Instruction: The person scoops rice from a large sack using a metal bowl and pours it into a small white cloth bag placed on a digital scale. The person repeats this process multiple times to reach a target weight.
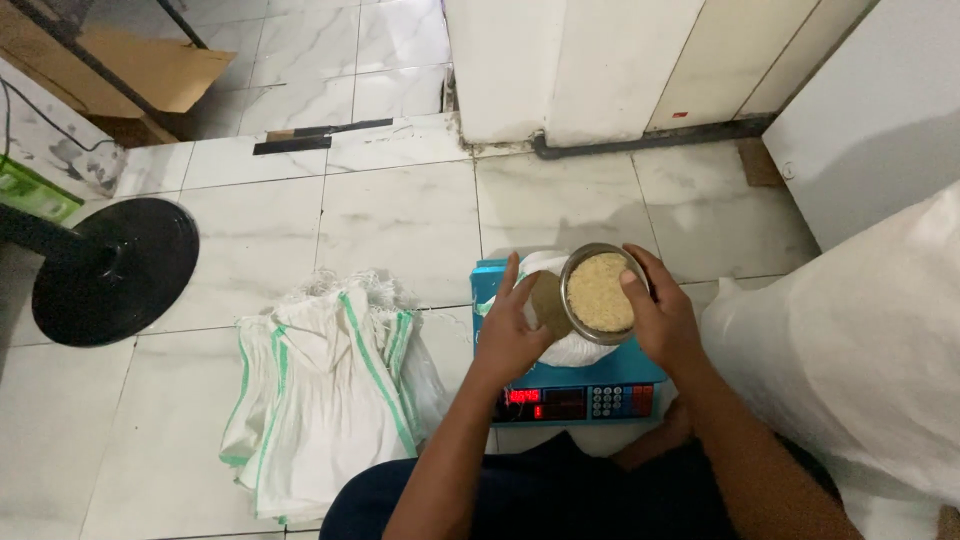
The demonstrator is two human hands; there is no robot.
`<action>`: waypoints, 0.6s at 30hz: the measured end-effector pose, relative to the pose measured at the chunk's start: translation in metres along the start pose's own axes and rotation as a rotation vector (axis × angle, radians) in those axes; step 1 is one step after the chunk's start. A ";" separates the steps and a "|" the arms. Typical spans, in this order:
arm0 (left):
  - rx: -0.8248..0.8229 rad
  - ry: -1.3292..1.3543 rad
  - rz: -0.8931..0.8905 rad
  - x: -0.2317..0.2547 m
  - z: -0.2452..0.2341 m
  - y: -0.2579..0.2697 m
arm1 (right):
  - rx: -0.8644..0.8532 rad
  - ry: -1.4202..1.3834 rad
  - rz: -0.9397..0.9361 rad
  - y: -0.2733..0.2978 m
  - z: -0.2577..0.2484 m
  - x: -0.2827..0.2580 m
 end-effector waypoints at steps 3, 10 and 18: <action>-0.007 -0.013 -0.017 -0.022 0.008 -0.007 | -0.003 -0.046 0.041 0.000 0.004 -0.006; -0.078 -0.061 -0.060 -0.040 0.015 -0.014 | -0.019 -0.050 0.027 -0.002 0.006 0.003; -0.144 -0.194 -0.060 -0.047 0.018 -0.015 | 0.002 0.125 -0.034 0.008 0.010 -0.010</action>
Point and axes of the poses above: each hand's wrist, its own y-axis away from the middle knuckle, its own z-axis out of the palm, x = y × z, the point moved 1 cm from there along -y, towards the middle knuckle
